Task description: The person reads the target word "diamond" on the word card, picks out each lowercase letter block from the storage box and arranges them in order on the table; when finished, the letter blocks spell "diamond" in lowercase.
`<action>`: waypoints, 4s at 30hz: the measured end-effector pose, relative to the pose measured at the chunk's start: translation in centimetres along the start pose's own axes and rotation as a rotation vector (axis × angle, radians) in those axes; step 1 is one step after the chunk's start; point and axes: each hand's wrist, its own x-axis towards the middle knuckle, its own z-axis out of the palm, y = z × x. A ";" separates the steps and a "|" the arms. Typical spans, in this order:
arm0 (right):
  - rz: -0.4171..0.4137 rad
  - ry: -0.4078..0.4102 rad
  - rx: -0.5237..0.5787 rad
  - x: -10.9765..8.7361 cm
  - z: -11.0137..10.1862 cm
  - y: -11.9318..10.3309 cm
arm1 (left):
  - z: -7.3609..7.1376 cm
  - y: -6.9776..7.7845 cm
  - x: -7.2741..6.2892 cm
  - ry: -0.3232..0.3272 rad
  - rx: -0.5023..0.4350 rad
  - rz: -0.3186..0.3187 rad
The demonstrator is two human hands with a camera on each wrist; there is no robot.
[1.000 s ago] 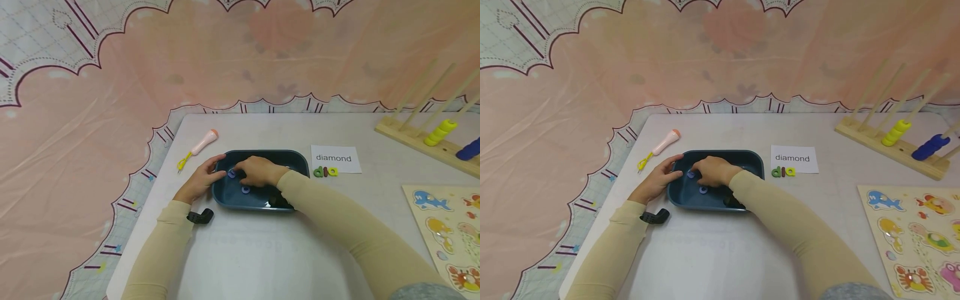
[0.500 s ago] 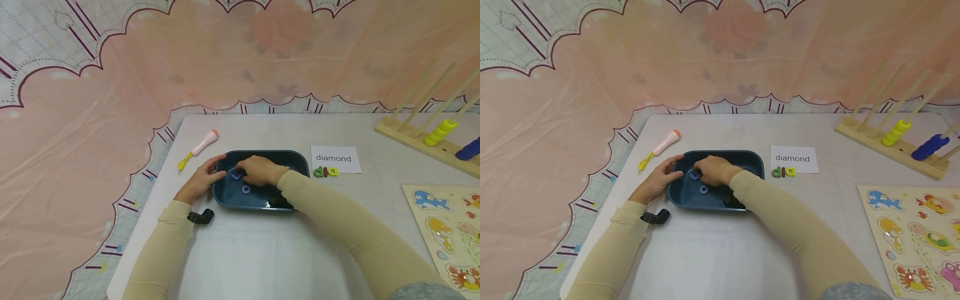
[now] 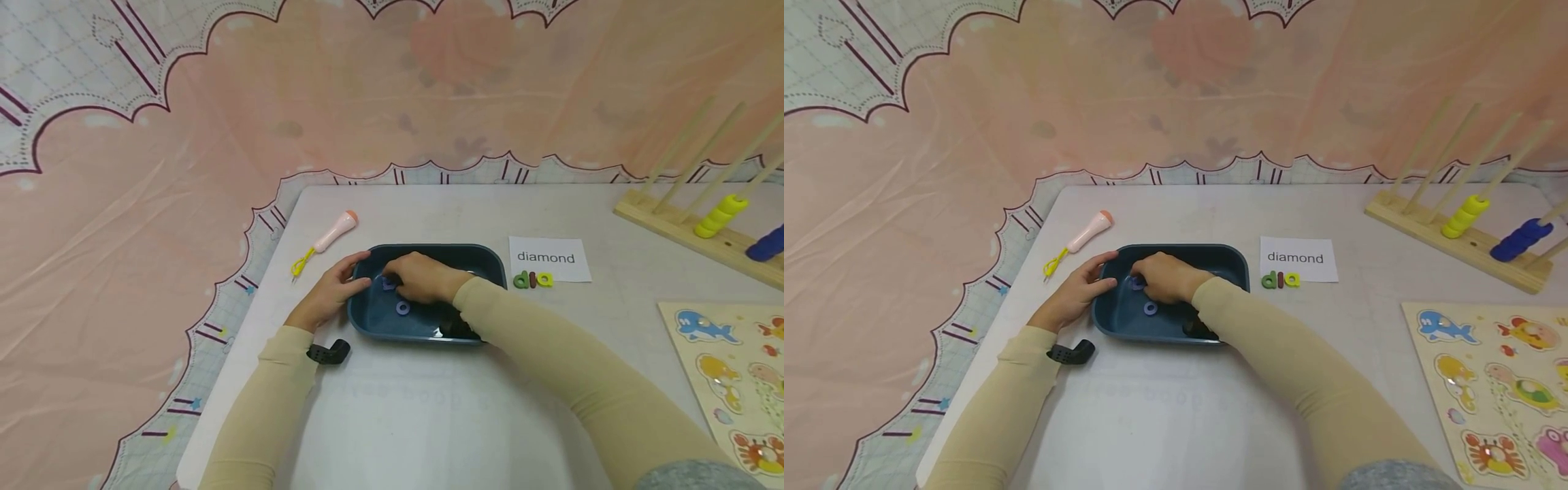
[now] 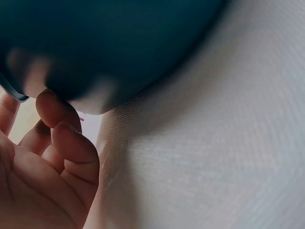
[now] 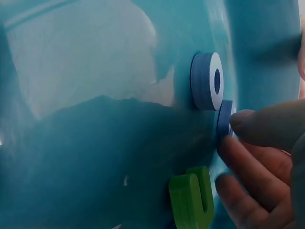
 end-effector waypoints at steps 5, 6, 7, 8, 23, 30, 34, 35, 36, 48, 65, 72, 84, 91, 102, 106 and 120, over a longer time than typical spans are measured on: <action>0.010 0.013 -0.010 0.0 0.0 0.0 | 0.0 0.0 0.0 0.001 0.010 -0.005; 0.014 0.013 -0.019 0.0 0.0 0.0 | -0.1 0.0 0.0 0.003 0.011 -0.007; 0.017 0.013 -0.030 0.0 0.0 0.0 | -0.1 0.0 0.1 0.002 0.010 -0.006; 0.021 0.011 -0.039 0.0 0.0 0.0 | -0.1 0.0 0.1 0.001 0.014 -0.005; 0.029 -0.006 -0.046 0.0 0.1 0.1 | 0.0 0.1 0.0 0.003 0.022 -0.006; 0.034 0.003 -0.034 0.0 0.2 0.2 | 0.0 0.0 0.0 0.003 0.024 -0.002; 0.031 0.000 -0.040 0.0 0.2 0.1 | 0.0 0.0 0.0 0.005 0.025 -0.008; 0.032 -0.006 -0.041 0.0 0.2 0.1 | -0.1 -0.1 0.1 0.005 0.024 -0.009; 0.033 -0.014 -0.040 0.0 0.2 0.0 | -0.1 -0.1 0.1 0.006 0.025 -0.011; 0.022 -0.019 -0.065 0.0 0.2 -0.1 | 0.0 -0.1 0.0 0.017 0.017 -0.016; 0.050 -0.008 -0.046 -0.6 -0.8 -0.3 | 0.1 0.0 0.0 0.012 0.034 -0.032; 0.034 0.012 -0.028 -2.5 -2.6 -0.2 | 0.2 0.2 0.0 0.013 0.030 -0.025; -0.016 0.126 -0.095 -7.1 -5.4 0.1 | 0.0 0.0 0.0 0.013 0.045 0.004; -0.001 0.190 -0.121 -9.7 -6.1 1.1 | -0.1 0.0 0.0 0.006 0.031 0.010; 0.064 0.282 -0.100 -13.5 -7.4 3.3 | -0.1 0.2 0.1 0.004 0.048 0.017; 0.114 0.294 -0.104 -14.8 -7.6 4.1 | -0.1 0.2 0.1 0.003 0.051 0.018; 0.263 0.321 -0.077 -19.0 -7.3 7.8 | 0.0 -0.2 0.2 0.008 0.057 0.010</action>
